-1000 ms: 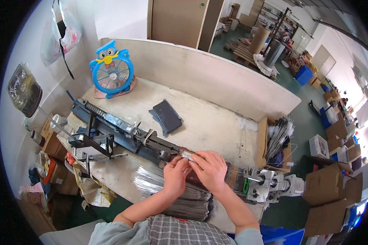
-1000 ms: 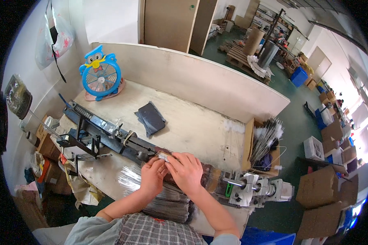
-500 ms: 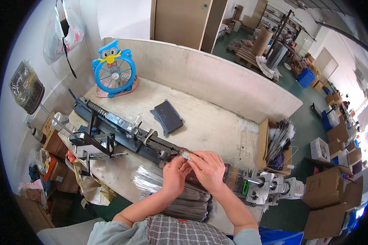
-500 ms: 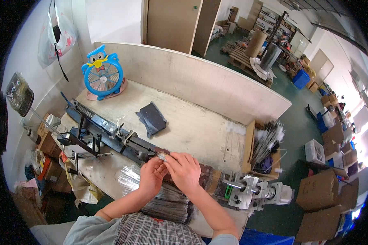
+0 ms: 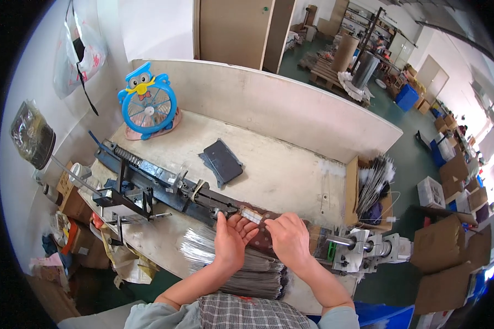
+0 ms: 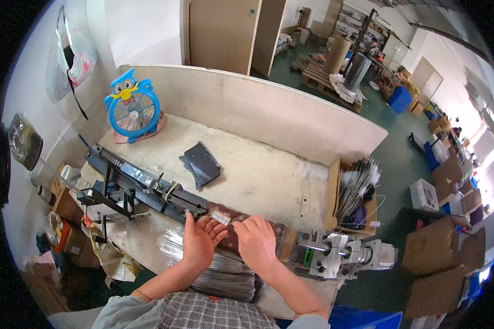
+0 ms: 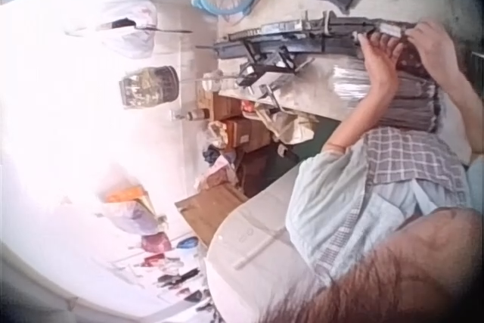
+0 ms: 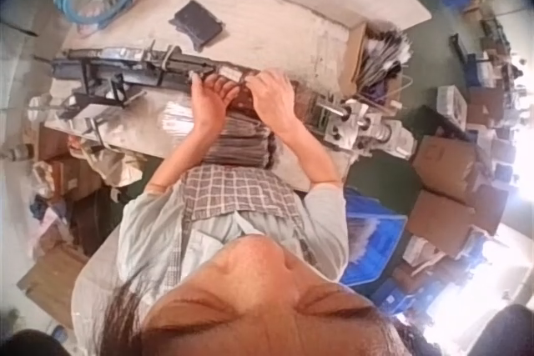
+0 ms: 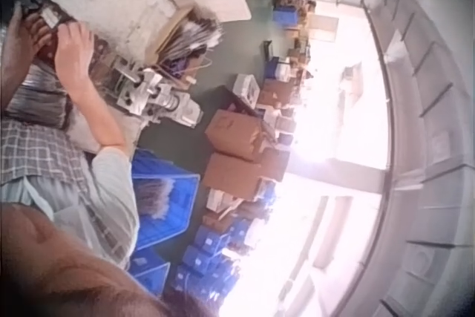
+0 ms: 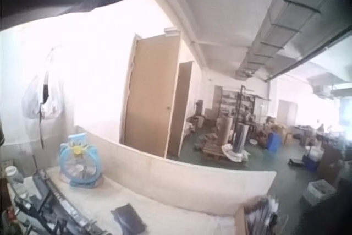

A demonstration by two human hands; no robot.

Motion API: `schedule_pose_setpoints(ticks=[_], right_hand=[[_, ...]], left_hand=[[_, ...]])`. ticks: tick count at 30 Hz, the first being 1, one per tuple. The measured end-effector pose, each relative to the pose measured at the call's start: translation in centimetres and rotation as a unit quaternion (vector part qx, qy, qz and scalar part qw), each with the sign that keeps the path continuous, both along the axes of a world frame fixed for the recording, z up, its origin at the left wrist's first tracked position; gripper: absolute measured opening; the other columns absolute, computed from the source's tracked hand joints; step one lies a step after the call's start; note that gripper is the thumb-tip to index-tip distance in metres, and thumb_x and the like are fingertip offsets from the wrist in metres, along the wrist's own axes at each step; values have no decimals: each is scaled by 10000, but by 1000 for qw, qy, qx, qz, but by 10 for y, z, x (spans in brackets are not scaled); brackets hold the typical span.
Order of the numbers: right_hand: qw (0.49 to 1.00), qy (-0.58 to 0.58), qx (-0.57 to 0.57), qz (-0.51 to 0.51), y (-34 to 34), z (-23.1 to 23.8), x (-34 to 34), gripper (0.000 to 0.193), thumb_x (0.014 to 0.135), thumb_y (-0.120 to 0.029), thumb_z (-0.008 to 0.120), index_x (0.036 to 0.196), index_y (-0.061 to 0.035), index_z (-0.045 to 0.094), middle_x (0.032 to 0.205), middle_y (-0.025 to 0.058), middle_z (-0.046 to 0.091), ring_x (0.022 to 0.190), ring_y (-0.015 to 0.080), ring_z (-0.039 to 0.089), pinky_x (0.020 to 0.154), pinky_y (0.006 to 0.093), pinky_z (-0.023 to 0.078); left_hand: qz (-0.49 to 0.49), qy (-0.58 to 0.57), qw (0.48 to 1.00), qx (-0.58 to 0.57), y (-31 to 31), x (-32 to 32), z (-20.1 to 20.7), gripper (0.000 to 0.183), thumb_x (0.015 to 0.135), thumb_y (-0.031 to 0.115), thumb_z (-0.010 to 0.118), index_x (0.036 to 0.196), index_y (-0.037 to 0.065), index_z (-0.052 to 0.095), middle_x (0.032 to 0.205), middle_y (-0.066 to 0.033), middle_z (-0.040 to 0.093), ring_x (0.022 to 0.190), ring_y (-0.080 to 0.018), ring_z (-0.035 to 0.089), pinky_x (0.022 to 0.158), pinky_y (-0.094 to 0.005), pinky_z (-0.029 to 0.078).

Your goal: Assembling small mechanical components for hygiene products at an industrial workstation.

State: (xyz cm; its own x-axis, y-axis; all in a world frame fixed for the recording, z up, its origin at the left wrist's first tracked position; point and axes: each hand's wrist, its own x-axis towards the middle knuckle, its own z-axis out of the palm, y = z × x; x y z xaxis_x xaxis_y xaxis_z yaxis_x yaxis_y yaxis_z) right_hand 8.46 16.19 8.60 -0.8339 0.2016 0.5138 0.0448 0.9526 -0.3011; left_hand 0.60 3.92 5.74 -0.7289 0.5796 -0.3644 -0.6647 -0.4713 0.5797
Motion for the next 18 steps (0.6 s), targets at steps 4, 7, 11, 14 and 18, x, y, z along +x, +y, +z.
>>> schedule_pose_setpoints(ticks=[4, 7, 11, 14, 18], right_hand=[[1000, -2, -25, -3, 7, -2, 2, 137, 707, -77, 678, 843, -76, 662, 773, 32, 605, 829, 225, 564, 698, 348, 457], [999, 19, -34, 22, 12, 14, 6, 135, 716, -79, 676, 850, -74, 666, 830, 38, 629, 869, 226, 567, 713, 348, 457], [993, 52, -108, 20, 12, 7, 21, 110, 753, -100, 652, 858, -69, 652, 812, 30, 642, 743, 218, 607, 623, 327, 492], [986, -45, -157, 44, 9, -9, 41, 114, 787, -117, 645, 888, -68, 664, 788, 57, 654, 669, 239, 628, 574, 329, 506], [975, -108, -194, 29, 5, -35, 60, 128, 793, -144, 639, 893, -75, 680, 815, 70, 661, 705, 256, 639, 593, 341, 512]], left_hand=[[-32, 27, 999, -11, 1, 2, -2, 656, 932, 573, 283, 1190, -14, 420, 1092, -121, 509, 1005, -226, 525, 894, -361, 431], [-27, 51, 997, -43, -2, 6, -6, 689, 933, 560, 299, 1293, -25, 344, 1205, -137, 478, 1063, -226, 511, 916, -367, 419], [-98, 78, 986, -113, -14, 7, -17, 587, 946, 441, 393, 1339, 10, 328, 1332, -154, 422, 1137, -256, 489, 941, -381, 404], [-134, 114, 974, -144, -49, -8, -14, 471, 892, 265, 555, 1278, 22, 437, 1191, -143, 561, 1032, -244, 580, 861, -360, 457], [152, -1, 972, -179, -130, -58, -57, 412, 842, 267, 603, 1203, 96, 500, 981, -35, 627, 804, -158, 573, 733, -261, 454]])
